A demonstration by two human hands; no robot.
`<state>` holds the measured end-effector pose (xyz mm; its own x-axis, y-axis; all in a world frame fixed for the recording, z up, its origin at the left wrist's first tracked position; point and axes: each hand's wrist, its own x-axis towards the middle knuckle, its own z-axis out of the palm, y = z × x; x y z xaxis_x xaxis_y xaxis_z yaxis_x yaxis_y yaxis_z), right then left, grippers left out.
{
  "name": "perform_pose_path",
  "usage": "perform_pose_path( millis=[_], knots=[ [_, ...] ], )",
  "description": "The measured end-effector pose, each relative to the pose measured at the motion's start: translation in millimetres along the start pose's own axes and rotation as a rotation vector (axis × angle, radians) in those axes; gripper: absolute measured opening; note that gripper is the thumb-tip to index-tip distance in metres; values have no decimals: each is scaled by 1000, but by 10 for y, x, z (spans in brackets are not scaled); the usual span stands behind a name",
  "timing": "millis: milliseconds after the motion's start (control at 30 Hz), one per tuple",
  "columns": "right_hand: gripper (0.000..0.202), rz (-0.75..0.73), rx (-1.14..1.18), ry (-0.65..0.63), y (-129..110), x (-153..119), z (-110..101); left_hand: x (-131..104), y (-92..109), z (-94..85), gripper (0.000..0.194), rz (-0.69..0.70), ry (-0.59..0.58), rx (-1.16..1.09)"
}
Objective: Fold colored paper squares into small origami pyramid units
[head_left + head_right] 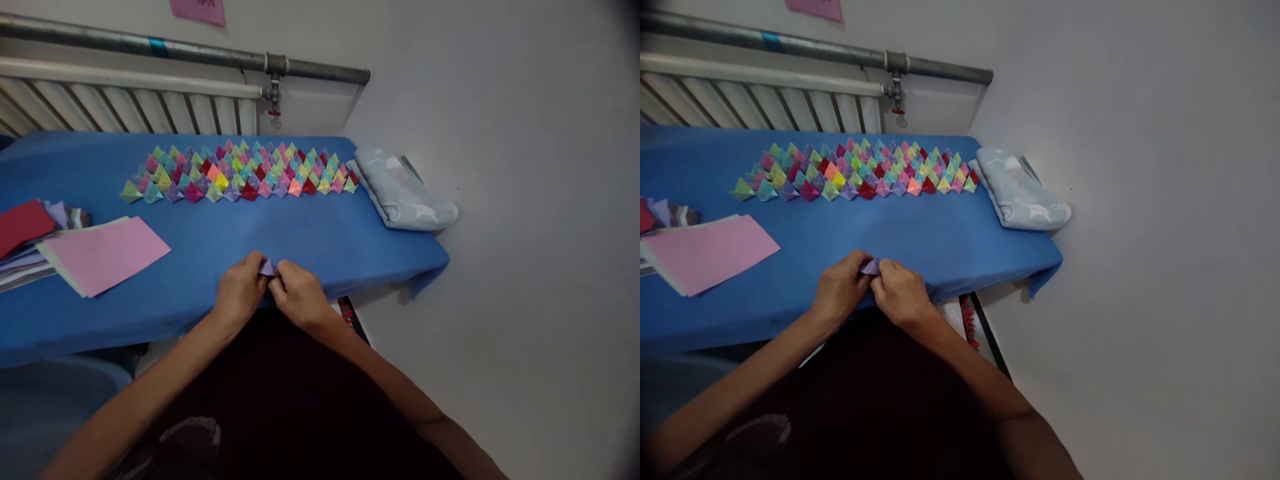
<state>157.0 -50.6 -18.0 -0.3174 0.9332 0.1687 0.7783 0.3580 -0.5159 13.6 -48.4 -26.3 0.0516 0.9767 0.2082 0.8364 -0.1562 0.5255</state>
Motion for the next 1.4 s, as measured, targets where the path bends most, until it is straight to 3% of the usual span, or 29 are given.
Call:
perform_pose_path(
  millis=[267,367,467,533,767,900,1233,1400],
  knots=[
    [12,-95,39,93,0,-11,34,18,13,-16,21,-50,67,-194],
    [11,-118,234,157,7,-45,25,25,-11,-44,16,-159,94,-526],
    [13,-36,501,236,26,-57,-5,24,-49,-39,15,-319,63,-980],
    [14,27,619,254,39,-46,-22,17,-67,-20,20,-364,44,-1096],
    [11,72,826,188,-3,10,-43,-23,11,-99,38,-485,35,-1288],
    [12,86,948,108,-58,10,-88,-30,65,-171,38,-538,17,-1402],
    [12,188,1035,47,-95,12,-126,-47,44,-204,31,-528,-22,-1325],
    [9,324,1204,-137,-95,39,-155,-57,6,-216,30,-498,-99,-1300]
  ],
)
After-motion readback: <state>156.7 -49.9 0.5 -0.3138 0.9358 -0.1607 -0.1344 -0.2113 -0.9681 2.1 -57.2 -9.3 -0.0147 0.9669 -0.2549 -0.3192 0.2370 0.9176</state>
